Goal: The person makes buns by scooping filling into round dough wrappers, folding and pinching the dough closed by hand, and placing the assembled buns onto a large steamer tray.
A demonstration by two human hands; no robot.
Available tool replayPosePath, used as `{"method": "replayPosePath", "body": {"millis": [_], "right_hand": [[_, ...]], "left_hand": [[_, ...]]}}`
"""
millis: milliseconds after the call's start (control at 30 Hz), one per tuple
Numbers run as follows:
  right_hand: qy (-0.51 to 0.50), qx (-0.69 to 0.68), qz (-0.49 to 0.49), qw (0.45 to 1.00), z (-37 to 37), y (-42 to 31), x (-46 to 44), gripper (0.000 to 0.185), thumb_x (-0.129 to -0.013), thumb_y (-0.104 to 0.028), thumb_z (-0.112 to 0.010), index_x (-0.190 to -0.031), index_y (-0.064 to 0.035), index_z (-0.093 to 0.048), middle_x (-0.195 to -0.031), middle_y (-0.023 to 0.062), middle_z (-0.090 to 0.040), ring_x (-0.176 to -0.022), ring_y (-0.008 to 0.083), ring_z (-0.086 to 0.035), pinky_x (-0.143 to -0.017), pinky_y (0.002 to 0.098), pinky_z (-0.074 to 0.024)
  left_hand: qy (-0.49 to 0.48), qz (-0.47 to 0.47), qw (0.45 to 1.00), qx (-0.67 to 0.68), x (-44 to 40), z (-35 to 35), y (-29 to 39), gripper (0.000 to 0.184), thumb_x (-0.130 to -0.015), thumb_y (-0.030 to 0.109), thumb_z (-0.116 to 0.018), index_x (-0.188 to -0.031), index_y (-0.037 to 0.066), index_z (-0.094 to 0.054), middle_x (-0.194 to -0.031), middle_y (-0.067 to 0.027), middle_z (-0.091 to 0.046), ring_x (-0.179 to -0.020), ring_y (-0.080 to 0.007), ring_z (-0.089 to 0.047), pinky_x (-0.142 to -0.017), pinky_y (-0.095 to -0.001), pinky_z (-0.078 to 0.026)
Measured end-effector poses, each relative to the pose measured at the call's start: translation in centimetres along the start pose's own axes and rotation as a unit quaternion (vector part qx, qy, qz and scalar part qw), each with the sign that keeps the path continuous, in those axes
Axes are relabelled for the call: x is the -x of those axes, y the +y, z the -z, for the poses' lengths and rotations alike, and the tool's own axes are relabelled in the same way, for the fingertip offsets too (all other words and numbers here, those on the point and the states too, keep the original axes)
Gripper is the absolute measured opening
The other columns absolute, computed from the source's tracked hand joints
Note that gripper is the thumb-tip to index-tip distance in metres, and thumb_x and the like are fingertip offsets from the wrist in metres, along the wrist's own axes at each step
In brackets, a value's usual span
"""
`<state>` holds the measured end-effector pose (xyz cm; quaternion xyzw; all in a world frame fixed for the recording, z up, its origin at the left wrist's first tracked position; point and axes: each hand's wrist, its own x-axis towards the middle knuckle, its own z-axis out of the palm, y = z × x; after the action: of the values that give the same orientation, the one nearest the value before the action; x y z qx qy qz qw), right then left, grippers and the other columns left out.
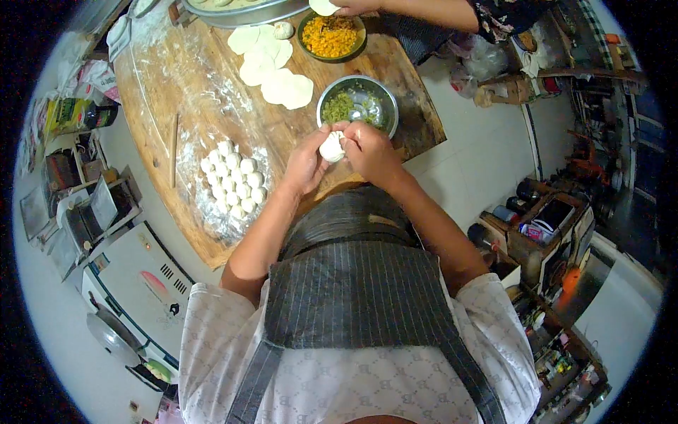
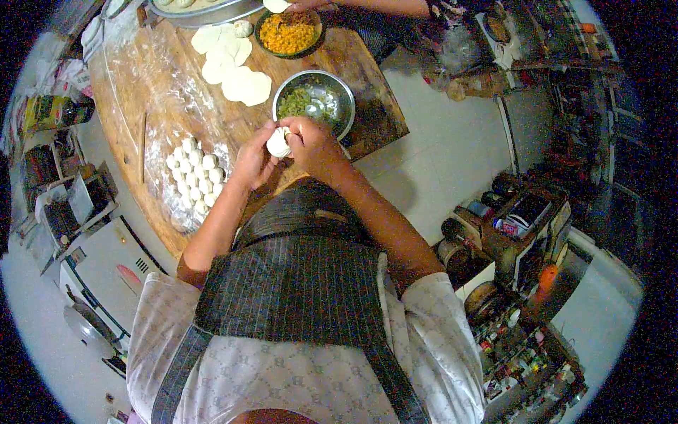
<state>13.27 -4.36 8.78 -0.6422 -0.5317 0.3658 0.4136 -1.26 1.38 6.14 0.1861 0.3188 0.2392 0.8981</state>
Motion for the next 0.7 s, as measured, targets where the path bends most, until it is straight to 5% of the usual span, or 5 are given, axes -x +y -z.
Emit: {"method": "replayPosePath", "body": {"millis": [133, 200, 333, 433, 700], "right_hand": [[-0.012, -0.132, -0.126, 0.983, -0.9, 1.4, 0.1, 0.013, -0.085, -0.003, -0.053, -0.094, 0.0022, -0.060, -0.082, 0.0171, -0.064, -0.077, 0.0318, -0.064, -0.072, 0.0402, -0.0505], [-0.011, -0.015, 0.040, 0.999, -0.7, 2.6, -0.3, 0.015, -0.083, -0.005, -0.061, -0.095, 0.0020, -0.058, -0.094, 0.0167, -0.066, -0.076, 0.0263, -0.064, -0.070, 0.0362, -0.0503], [-0.023, 0.083, 0.110, 0.990, 0.6, 0.8, -0.2, 0.015, -0.083, -0.006, -0.062, -0.096, 0.0004, -0.059, -0.094, 0.0172, -0.065, -0.078, 0.0267, -0.065, -0.071, 0.0363, -0.0509], [-0.024, 0.113, 0.090, 0.989, 0.5, 0.2, 0.2, 0.013, -0.082, -0.006, -0.063, -0.093, -0.0006, -0.060, -0.090, 0.0173, -0.065, -0.075, 0.0280, -0.065, -0.069, 0.0370, -0.0509], [-0.080, -0.003, -0.105, 0.991, 0.2, 0.1, 0.6, 0.021, -0.080, -0.012, -0.069, -0.095, 0.0000, -0.061, -0.083, 0.0109, -0.066, -0.073, 0.0143, -0.062, -0.066, 0.0301, -0.0497]], "left_hand": [[-0.001, 0.027, 0.995, -0.100, -0.9, 2.2, -0.2, 0.033, -0.098, 0.026, -0.047, -0.113, -0.002, -0.057, -0.101, -0.0081, -0.065, -0.087, -0.0160, -0.064, -0.073, -0.0282, -0.053], [-0.004, 0.025, 0.996, -0.084, -0.6, 1.4, 0.1, 0.031, -0.098, 0.027, -0.049, -0.111, -0.001, -0.058, -0.097, -0.0069, -0.065, -0.083, -0.0150, -0.064, -0.070, -0.0269, -0.053], [0.050, 0.039, 0.996, -0.060, -0.4, 0.3, 0.4, 0.030, -0.097, 0.028, -0.051, -0.109, 0.002, -0.059, -0.090, -0.0063, -0.065, -0.077, -0.0144, -0.064, -0.063, -0.0256, -0.053], [0.015, 0.054, 0.995, -0.077, -0.4, 0.5, 0.7, 0.030, -0.097, 0.030, -0.051, -0.107, 0.003, -0.059, -0.087, -0.0063, -0.065, -0.072, -0.0146, -0.064, -0.056, -0.0256, -0.052], [0.016, 0.085, 0.990, -0.112, -0.8, 1.3, 0.2, 0.032, -0.097, 0.035, -0.050, -0.100, 0.004, -0.059, -0.078, -0.0051, -0.063, -0.060, -0.0142, -0.060, -0.046, -0.0250, -0.046]]}}
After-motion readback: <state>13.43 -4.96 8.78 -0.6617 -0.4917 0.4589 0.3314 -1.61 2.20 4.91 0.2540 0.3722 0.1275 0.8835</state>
